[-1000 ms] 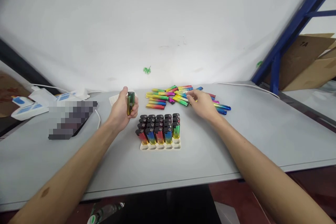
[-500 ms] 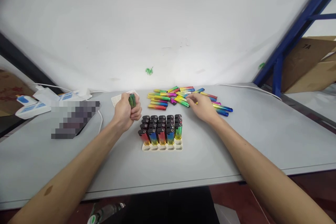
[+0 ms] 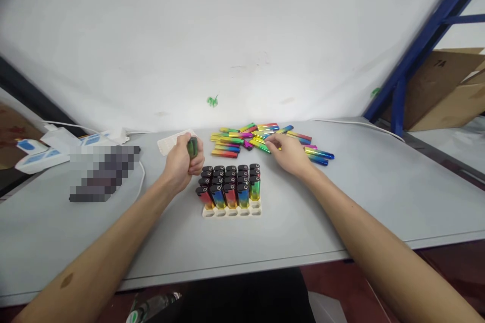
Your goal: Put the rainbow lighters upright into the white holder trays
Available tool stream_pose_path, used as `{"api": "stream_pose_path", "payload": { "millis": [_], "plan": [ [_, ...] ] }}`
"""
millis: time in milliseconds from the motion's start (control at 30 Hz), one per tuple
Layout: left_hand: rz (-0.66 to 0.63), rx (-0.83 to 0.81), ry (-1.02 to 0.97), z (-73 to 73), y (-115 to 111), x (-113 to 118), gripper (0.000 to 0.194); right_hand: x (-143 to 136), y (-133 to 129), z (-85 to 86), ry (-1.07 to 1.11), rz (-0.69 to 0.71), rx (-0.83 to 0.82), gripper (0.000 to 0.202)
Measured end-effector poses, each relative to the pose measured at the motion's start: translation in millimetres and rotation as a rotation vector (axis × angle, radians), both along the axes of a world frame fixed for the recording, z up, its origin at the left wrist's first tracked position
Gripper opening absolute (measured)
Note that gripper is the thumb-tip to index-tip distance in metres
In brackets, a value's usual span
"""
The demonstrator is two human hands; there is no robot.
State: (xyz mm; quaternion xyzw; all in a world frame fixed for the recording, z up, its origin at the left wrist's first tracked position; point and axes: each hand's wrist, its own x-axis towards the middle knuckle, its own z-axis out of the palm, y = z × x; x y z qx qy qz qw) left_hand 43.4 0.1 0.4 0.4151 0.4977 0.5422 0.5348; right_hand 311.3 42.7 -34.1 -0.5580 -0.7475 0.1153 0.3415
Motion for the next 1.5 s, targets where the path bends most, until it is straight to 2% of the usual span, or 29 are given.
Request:
{"api": "stream_pose_path", "payload": {
  "millis": [167,367,567,700,800,867,1000,1100,1200,1333,1500],
  "plan": [
    [-0.038,0.066,-0.051,4.4,-1.4,-2.0,0.021,-0.9,-0.5,0.3,-0.017,0.002,-0.012,0.025],
    [-0.036,0.060,-0.041,4.7,-2.1,-1.2,0.023,-0.8,0.2,-0.5,-0.004,0.014,-0.028,0.024],
    [-0.106,0.075,0.215,-2.1,-4.6,1.0,0.030,-5.5,-4.4,2.2,0.036,0.060,0.005,0.024],
    [-0.159,0.085,0.340,-3.5,-7.4,0.9,0.010,-16.0,-18.0,14.1,0.208,0.170,-0.031,0.027],
    [-0.148,0.102,0.457,-0.8,-8.0,1.3,0.021,-23.8,-29.1,23.8,0.398,0.334,-0.133,0.035],
    [-0.201,0.170,0.495,1.5,-8.3,2.4,0.021,-27.1,-33.4,26.9,0.521,0.431,-0.202,0.038],
    [-0.333,0.233,0.459,3.1,-8.5,4.9,0.021,-29.8,-33.8,24.2,0.669,0.543,-0.314,0.044],
    [-0.289,0.260,0.406,0.4,-7.3,5.7,0.020,-31.4,-32.4,20.2,0.727,0.591,-0.375,0.046],
    [-0.239,0.278,0.350,-2.3,-6.1,6.2,0.018,-34.2,-33.0,18.3,0.724,0.555,-0.367,0.039],
    [-0.266,0.253,0.352,-2.1,-6.1,7.6,0.017,-36.0,-32.2,16.4,0.669,0.390,-0.253,0.027],
    [-0.241,0.233,0.378,-2.3,-5.2,8.7,0.036,-25.1,-20.7,16.7,0.749,0.233,-0.187,0.030]
  ]
}}
